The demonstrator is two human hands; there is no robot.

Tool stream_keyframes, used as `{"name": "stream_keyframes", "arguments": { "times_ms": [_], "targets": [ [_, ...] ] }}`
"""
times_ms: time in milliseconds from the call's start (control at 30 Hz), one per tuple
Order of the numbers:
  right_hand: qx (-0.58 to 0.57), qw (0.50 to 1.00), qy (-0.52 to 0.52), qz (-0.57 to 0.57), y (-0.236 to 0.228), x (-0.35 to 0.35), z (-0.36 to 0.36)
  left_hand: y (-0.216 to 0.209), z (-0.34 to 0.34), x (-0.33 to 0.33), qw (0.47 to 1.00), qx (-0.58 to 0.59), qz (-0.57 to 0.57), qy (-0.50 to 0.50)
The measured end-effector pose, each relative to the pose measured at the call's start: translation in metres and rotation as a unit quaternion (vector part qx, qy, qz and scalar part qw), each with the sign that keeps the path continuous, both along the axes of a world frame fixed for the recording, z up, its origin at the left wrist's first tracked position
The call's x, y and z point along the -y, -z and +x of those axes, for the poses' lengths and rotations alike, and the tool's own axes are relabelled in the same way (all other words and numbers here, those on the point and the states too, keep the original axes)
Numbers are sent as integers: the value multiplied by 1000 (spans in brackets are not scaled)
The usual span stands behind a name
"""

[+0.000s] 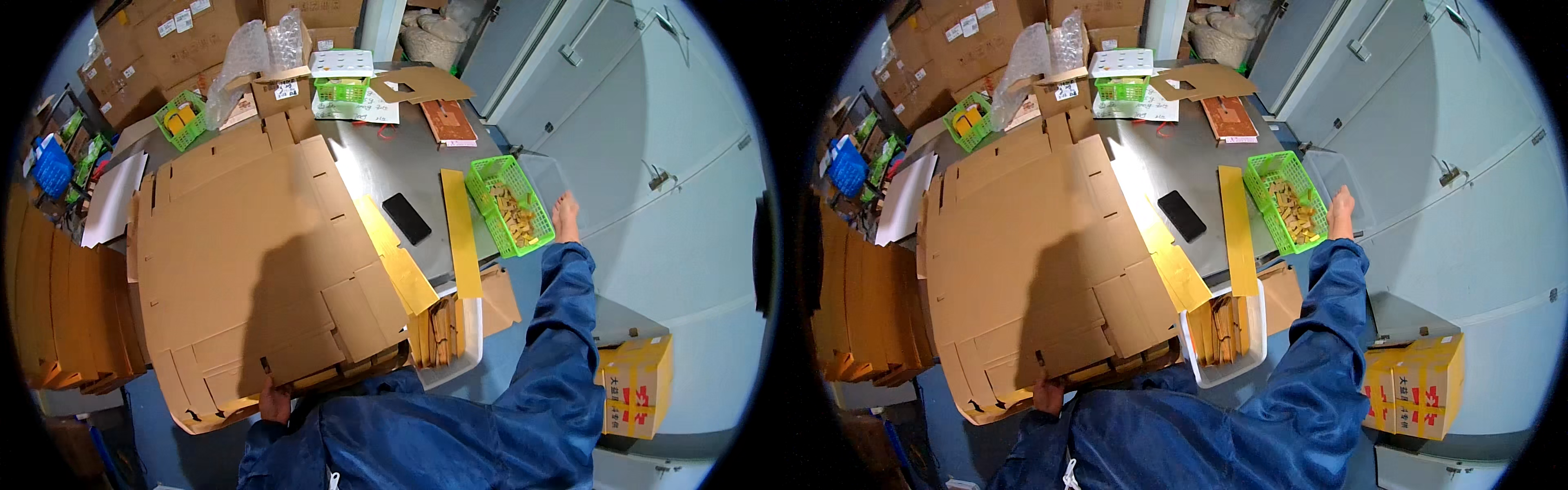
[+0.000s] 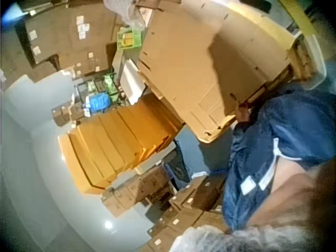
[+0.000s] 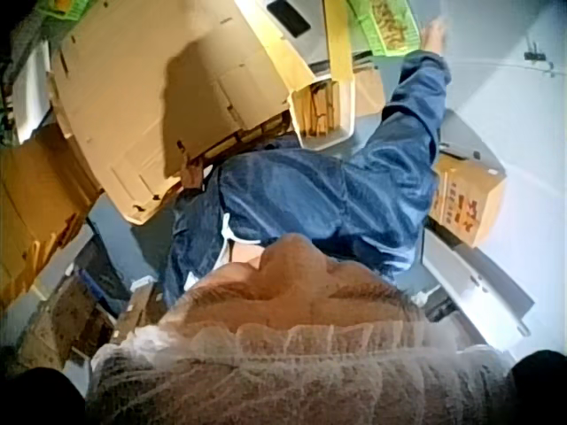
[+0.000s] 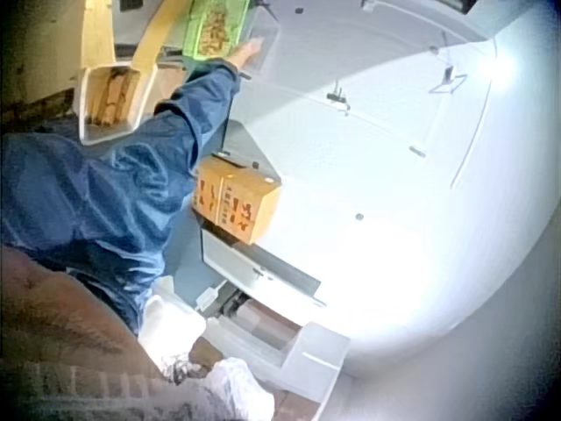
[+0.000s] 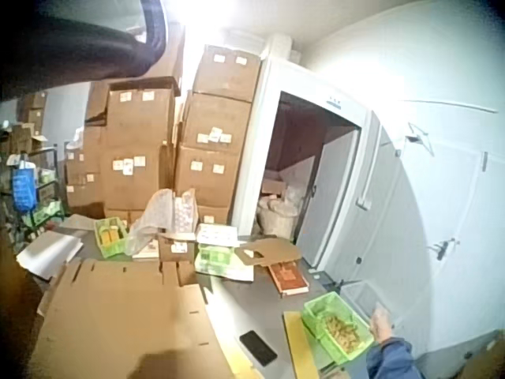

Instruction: The person assembles a cardboard box by folding its flaps and inserting yellow plastic dividers. They then place a white sheet of paper inside the box and add more dividers to create compartments. The person works on a table surrounded by stacks of cardboard and packaging materials.

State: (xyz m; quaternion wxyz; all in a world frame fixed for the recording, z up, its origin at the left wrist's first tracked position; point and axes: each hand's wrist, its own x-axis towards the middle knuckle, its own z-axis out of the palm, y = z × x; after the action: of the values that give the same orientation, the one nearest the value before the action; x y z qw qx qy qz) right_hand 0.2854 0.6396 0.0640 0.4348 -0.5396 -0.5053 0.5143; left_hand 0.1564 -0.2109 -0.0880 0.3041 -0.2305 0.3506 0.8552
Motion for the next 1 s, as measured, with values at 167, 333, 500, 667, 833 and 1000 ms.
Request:
{"name": "stream_keyframes", "arguments": {
  "times_ms": [167,333,500,667,833,1000],
  "targets": [
    [-63,980,-188,29,50,74,-98,-13,15,12,999,-7,-43,-23],
    [110,888,-431,115,59,251,-168,-23,2,58,956,69,-49,279],
    [306,760,-500,279,106,366,-247,-77,-130,135,866,-228,-443,29],
    [372,725,-502,289,104,425,-281,-46,-233,233,579,-200,-790,22],
    [520,717,-452,107,123,391,-291,-32,-291,195,502,-17,-846,181],
    [510,694,-477,179,93,416,-294,-10,-311,218,491,-50,-821,287]
  ]
}}
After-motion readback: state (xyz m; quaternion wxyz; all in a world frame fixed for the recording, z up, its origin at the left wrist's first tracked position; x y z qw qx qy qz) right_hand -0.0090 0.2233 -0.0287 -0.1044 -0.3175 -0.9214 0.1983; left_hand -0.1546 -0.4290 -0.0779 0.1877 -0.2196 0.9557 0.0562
